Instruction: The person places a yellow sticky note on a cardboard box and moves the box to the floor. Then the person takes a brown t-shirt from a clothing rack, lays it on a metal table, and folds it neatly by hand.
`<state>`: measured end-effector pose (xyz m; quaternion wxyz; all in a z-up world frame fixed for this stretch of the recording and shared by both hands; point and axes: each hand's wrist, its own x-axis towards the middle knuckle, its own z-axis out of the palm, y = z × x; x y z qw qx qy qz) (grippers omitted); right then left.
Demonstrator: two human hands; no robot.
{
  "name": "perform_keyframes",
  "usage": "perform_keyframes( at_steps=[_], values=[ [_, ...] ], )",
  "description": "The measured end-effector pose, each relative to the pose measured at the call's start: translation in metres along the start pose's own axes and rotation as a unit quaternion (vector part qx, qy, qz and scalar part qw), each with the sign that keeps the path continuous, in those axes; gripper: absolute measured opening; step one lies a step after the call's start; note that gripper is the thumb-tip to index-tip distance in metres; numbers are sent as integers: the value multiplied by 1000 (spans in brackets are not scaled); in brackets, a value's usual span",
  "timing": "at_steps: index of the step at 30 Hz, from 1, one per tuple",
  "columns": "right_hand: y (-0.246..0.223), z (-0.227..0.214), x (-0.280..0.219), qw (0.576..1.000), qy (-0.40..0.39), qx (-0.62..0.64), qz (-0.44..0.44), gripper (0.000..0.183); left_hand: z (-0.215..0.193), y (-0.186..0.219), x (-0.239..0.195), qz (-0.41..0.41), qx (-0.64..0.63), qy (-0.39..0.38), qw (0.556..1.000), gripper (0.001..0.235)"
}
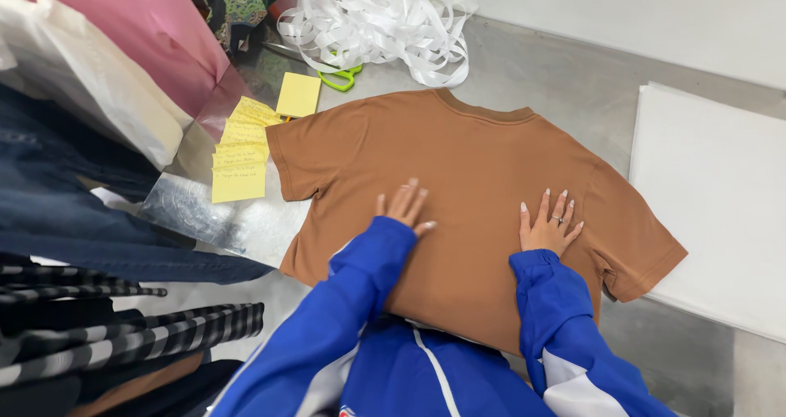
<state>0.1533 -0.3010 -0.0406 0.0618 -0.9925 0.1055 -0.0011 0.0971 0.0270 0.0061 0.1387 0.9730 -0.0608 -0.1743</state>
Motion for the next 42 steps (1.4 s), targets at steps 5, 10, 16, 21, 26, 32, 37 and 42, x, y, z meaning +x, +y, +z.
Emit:
perform_keyframes(
  at_steps=[5, 10, 16, 21, 26, 32, 37, 42],
  values=[
    [1, 0, 0, 1000, 1, -5, 4, 73, -19, -12, 27, -25, 65, -9, 998, 73],
    [-6, -12, -5, 1000, -2, 2, 4, 73, -37, -72, 54, -82, 75, 19, 994, 73],
    [-5, -1, 5, 1000, -4, -5, 9, 72, -40, -101, 105, -137, 67, 58, 987, 71],
    [-70, -15, 9, 976, -86, 79, -183, 73, -33, -25, 120, -21, 50, 64, 996, 78],
    [-82, -19, 52, 984, -66, -1, -164, 74, -54, -22, 141, 16, 77, 28, 996, 77],
    [-53, -19, 113, 996, -26, -22, -83, 77, -76, -56, 187, -15, 74, 56, 996, 76],
    [-30, -9, 147, 998, -9, -37, -43, 81, -82, -73, 211, -28, 31, 69, 997, 75],
    [-23, -11, 156, 997, -59, -42, -39, 88, -83, -71, 211, -52, 60, 32, 996, 78]
  ],
)
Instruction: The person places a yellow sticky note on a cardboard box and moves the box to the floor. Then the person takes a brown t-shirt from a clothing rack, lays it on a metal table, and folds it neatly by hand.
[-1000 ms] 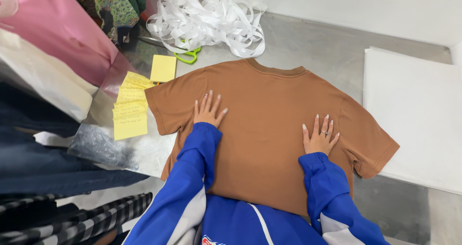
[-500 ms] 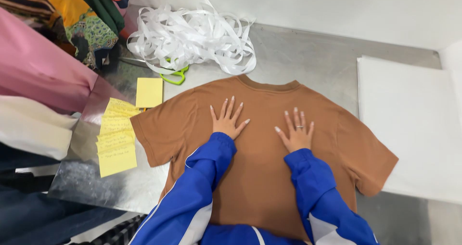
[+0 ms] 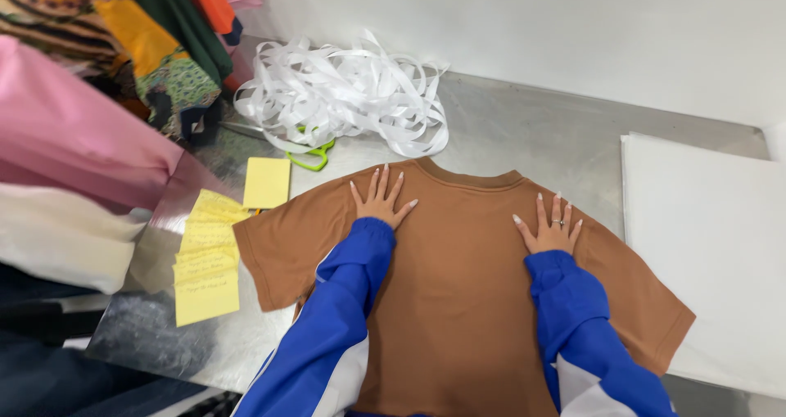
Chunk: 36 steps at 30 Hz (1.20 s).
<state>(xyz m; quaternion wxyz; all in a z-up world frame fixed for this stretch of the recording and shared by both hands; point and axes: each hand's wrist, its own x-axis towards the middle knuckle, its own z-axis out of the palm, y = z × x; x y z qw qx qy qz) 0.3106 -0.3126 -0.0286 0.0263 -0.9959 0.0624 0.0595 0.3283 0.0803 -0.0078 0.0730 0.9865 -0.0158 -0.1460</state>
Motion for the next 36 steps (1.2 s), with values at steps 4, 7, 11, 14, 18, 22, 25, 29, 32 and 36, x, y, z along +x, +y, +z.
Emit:
perform_keyframes(
  at_steps=[4, 7, 11, 14, 18, 22, 25, 29, 32, 36],
  values=[
    [-37, 5, -26, 999, 3, 38, -2, 84, -20, 22, -63, -56, -5, -45, 997, 81],
    [-89, -1, -81, 997, -9, 60, -56, 77, -18, 31, -116, -97, -50, -69, 992, 82],
    [-128, 4, -141, 987, -108, 39, -110, 78, 13, 6, -168, -135, -67, -59, 987, 83],
    [-128, 4, -164, 983, -142, 29, -109, 75, 41, -17, -208, -133, -50, -24, 989, 82],
    [-109, 3, -187, 983, -149, 16, -107, 76, 65, -42, -263, -146, -34, -12, 989, 81],
    [-82, 6, -215, 983, -149, 19, -101, 77, 79, -67, -314, -180, -27, 0, 983, 79],
    [-55, 9, -239, 984, -150, 45, -88, 79, 87, -82, -339, -224, -34, 2, 974, 77],
    [-10, 8, -273, 987, -140, 39, -67, 79, 118, -105, -348, -244, -17, -4, 970, 70],
    [31, 8, -298, 989, -138, 35, -45, 78, 126, -104, -366, -263, -56, 20, 963, 64],
    [85, 24, -336, 995, -85, 45, -2, 76, 135, -104, -389, -279, -111, 53, 952, 57]
  ],
)
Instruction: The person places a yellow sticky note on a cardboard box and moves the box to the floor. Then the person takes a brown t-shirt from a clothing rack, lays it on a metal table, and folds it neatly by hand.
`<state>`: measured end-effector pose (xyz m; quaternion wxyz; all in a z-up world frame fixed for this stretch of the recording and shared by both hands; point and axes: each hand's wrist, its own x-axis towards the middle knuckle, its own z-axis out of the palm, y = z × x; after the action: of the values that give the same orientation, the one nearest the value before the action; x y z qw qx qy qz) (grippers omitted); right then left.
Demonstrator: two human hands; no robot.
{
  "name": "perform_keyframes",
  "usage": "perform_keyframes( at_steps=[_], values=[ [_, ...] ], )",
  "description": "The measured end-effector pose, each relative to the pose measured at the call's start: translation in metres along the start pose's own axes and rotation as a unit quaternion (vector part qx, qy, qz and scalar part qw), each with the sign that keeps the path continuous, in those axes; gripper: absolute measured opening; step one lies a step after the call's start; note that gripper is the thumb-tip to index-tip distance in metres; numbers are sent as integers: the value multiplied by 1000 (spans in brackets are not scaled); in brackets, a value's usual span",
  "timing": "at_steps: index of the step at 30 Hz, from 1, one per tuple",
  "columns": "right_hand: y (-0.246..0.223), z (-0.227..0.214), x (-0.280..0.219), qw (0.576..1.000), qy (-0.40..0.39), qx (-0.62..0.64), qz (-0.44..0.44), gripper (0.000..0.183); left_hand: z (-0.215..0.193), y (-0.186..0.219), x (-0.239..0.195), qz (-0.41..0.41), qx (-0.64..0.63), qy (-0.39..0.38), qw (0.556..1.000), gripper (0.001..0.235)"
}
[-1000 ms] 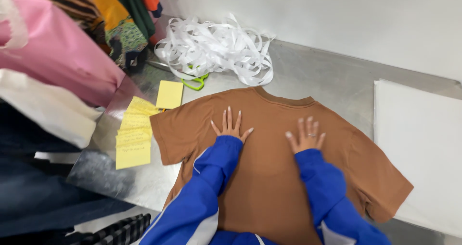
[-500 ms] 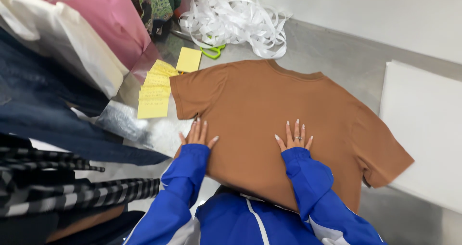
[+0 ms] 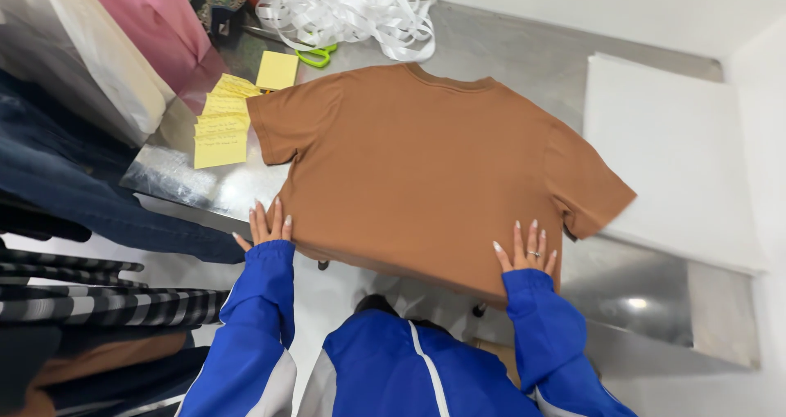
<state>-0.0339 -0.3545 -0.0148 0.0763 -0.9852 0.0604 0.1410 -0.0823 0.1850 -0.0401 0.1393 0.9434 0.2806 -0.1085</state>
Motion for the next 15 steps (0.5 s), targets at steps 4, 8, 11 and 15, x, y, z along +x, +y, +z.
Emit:
perform_keyframes(
  at_steps=[4, 8, 11, 15],
  values=[
    [40, 18, -36, 999, 32, 3, 40, 75, 16, -1, -6, 2, -39, 76, 996, 53],
    [80, 60, -64, 957, 287, 33, -28, 59, 39, -7, -5, -3, -93, 244, 965, 48],
    [76, 70, -103, 887, 445, 116, -32, 45, 63, -21, 1, -34, -167, 402, 900, 52],
    [75, 93, -116, 804, 358, 455, 132, 52, 64, -32, 6, -102, -485, 239, 835, 79]
  ],
)
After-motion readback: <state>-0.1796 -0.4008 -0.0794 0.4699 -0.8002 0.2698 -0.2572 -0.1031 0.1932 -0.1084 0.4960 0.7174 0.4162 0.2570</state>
